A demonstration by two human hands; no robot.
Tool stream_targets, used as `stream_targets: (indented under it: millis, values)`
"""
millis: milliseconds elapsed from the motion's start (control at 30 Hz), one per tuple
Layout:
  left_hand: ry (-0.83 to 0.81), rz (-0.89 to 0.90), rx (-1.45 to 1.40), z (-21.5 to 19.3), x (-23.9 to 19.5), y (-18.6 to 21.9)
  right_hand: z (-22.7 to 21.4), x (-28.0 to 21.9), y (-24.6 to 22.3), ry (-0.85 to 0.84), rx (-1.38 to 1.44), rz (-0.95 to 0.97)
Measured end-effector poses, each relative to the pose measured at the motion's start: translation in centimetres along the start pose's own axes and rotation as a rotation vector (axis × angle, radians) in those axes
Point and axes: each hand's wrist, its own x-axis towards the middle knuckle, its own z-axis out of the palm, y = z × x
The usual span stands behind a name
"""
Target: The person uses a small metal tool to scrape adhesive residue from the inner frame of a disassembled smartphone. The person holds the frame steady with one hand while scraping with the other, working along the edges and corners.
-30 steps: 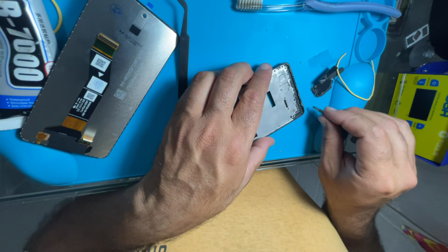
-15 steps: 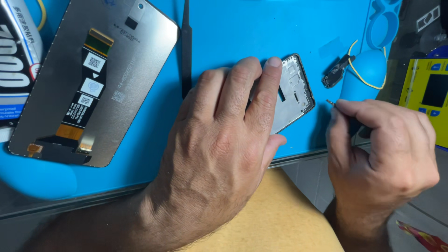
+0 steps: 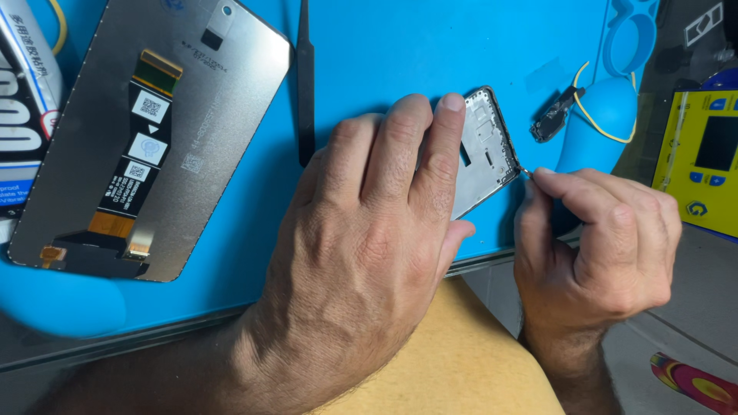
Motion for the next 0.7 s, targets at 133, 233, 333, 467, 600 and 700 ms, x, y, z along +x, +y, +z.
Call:
stream_targets:
  millis: [133,233,333,467,600,700]
  values:
    - [-0.009,0.01,0.027,-0.1,0.0,-0.05,0.1,0.18,0.12,-0.009,-0.011,-0.008]
    - [-0.006,0.007,0.042,-0.07,0.04,-0.01,0.16,0.17,0.27,-0.013,-0.021,-0.015]
    - [-0.003,0.003,0.045,-0.08,0.07,0.04,0.18,0.15,0.35,-0.011,-0.026,-0.019]
    - [-0.006,-0.005,0.069,-0.13,0.01,0.16,0.1,0.2,0.41,-0.028,-0.031,-0.024]
    - [0.001,-0.02,0.093,0.09,0.07,0.44,-0.05,0.54,0.38,-0.051,-0.058,-0.038]
    - [-0.001,-0.012,0.125,-0.07,0.06,0.45,-0.44,0.81,0.28,-0.083,-0.062,-0.034]
